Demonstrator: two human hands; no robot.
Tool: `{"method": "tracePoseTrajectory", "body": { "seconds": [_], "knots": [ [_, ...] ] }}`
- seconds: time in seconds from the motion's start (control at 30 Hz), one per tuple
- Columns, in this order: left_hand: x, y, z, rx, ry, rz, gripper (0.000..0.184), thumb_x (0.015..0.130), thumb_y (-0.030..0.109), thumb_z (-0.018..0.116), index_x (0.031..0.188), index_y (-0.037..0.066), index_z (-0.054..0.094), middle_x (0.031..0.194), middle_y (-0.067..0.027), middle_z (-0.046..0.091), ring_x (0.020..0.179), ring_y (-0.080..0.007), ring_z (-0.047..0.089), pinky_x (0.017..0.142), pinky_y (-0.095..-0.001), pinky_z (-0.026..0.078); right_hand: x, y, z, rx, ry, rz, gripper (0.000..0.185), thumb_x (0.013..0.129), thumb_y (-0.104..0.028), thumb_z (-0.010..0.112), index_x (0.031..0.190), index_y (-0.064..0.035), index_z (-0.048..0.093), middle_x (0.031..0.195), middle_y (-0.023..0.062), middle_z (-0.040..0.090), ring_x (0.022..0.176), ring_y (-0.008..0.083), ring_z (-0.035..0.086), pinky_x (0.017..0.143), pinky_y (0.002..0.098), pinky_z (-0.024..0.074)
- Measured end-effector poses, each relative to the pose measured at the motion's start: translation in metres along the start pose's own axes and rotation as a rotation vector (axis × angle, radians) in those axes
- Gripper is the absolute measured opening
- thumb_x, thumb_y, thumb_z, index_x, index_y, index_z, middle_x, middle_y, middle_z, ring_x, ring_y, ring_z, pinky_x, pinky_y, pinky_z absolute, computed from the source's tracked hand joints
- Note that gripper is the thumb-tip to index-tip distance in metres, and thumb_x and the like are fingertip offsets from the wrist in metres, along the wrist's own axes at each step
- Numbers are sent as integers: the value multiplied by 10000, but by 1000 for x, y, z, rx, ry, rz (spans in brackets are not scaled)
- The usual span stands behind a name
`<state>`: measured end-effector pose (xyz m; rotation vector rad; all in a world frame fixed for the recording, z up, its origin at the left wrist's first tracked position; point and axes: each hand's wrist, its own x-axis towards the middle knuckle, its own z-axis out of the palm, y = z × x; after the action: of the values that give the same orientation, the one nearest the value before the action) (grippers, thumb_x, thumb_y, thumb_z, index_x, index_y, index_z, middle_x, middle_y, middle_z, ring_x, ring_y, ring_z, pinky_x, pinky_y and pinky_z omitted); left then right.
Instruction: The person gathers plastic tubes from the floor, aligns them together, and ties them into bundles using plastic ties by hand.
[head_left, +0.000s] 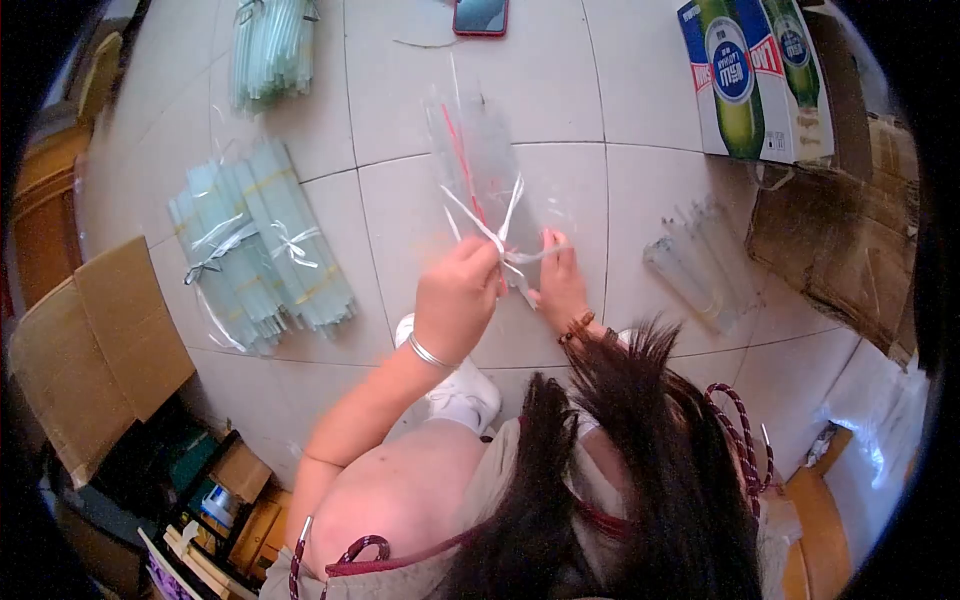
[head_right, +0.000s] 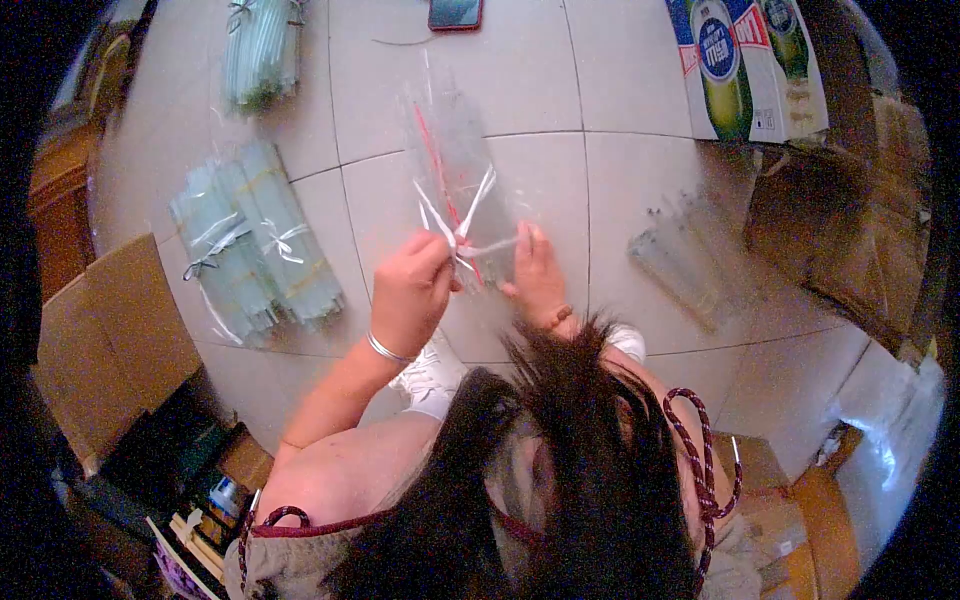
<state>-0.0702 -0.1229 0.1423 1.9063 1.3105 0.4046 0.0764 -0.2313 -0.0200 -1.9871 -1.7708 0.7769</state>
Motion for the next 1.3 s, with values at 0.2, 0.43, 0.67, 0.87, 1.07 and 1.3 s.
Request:
{"method": "tracePoseTrajectory", "body": {
  "seconds": [0.2,0.43,0.67,0.87,1.07,1.3],
  "knots": [
    [-14,16,5,539,-86,90,133,724,46,605,855,44,582,1013,-100,552,769,-256,610,597,-368,517,21,-37,-17,285,-160,205,926,697,-156,774,1410,68,228,1309,267,344,1097,471,510,917,472,472],
    [-2,46,-8,928,-105,195,77,706,99,615,761,52,586,946,-91,549,794,-227,585,602,-326,516,59,-55,4,244,-340,194,867,793,-228,689,1410,82,165,1291,291,324,1043,494,535,874,498,487],
    [44,54,-44,580,-104,205,262,846,190,654,658,11,618,728,-132,590,542,-264,608,486,-352,477,74,-60,-23,76,-126,-312,561,857,-283,684,1231,67,455,1045,239,603,982,443,582,814,485,497],
    [65,55,-62,51,-20,28,194,844,173,716,745,8,691,668,-99,559,547,-171,544,496,-299,394,80,-60,-35,442,-254,4,610,812,-381,738,1199,26,501,1019,225,634,940,392,613,770,466,509],
    [52,61,-37,-41,123,247,95,795,67,699,880,26,687,771,-98,582,649,-239,590,584,-325,472,93,-76,-56,551,124,-179,404,898,-271,645,1211,-34,551,1071,165,652,841,337,626,750,406,524],
    [3,26,14,109,69,407,589,743,220,758,1273,80,543,1108,-157,565,1028,-331,565,850,-426,468,92,-60,-86,672,132,-230,247,1001,-210,496,1074,-42,661,901,112,655,743,250,609,686,361,497]
  ]
}}
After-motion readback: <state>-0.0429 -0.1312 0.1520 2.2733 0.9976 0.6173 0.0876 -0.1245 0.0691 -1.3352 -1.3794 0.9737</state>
